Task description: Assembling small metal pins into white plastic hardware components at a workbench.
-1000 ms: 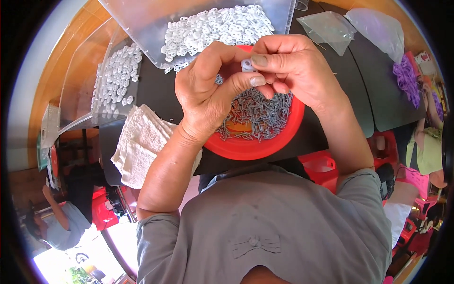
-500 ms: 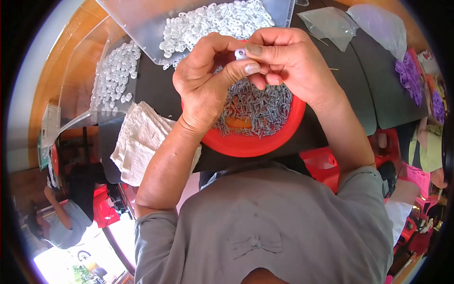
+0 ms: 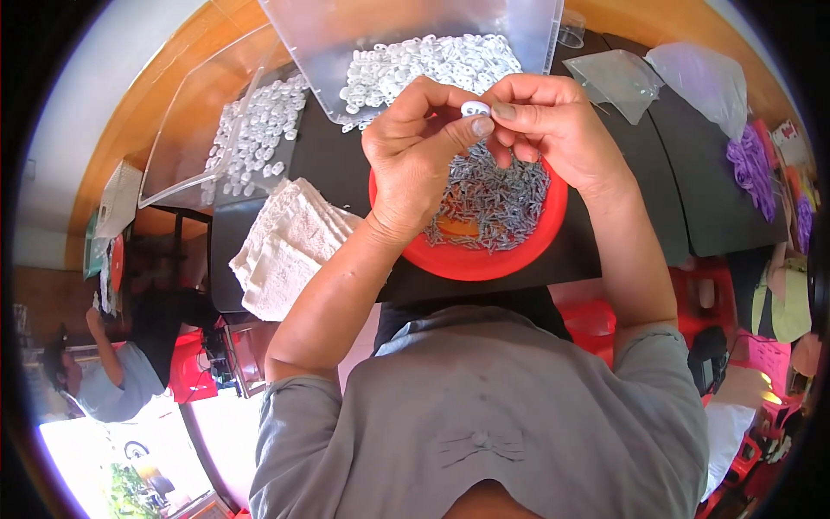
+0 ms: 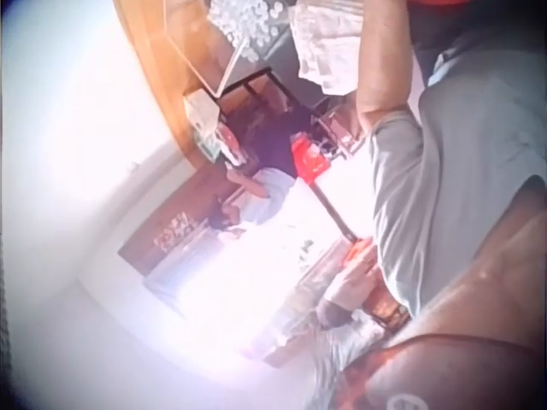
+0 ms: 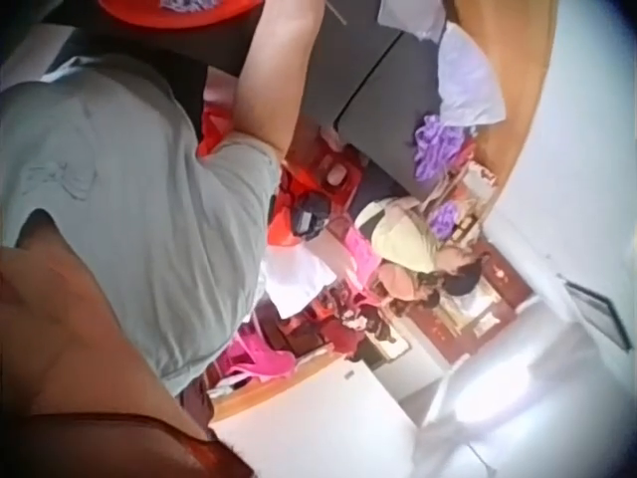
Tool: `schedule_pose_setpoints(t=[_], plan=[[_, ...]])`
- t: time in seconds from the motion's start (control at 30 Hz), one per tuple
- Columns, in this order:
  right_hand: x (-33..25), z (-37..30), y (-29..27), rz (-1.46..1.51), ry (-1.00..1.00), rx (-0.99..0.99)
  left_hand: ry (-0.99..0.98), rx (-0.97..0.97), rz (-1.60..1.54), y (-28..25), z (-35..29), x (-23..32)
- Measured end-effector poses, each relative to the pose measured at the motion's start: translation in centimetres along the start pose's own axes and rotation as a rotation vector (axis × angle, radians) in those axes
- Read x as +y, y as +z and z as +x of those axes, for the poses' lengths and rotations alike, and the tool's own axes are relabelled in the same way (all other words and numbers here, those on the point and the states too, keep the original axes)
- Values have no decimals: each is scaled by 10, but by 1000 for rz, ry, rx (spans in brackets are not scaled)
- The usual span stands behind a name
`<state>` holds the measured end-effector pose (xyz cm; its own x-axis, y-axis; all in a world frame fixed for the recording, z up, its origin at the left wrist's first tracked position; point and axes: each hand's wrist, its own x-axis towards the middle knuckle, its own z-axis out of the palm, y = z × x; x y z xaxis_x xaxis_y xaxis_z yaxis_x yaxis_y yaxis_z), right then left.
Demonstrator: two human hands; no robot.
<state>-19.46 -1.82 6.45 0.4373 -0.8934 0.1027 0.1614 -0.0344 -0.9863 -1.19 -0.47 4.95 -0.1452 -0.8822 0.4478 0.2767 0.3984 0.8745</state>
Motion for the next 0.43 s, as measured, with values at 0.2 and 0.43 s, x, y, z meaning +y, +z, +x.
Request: schedule_pose_setpoints(t=[0.2, 0.43], plan=[[3, 0, -9, -162, 14, 30, 186, 269, 304, -28, 5, 45], [19, 4, -5, -996, -120, -4, 367, 663, 889, -141, 63, 133]])
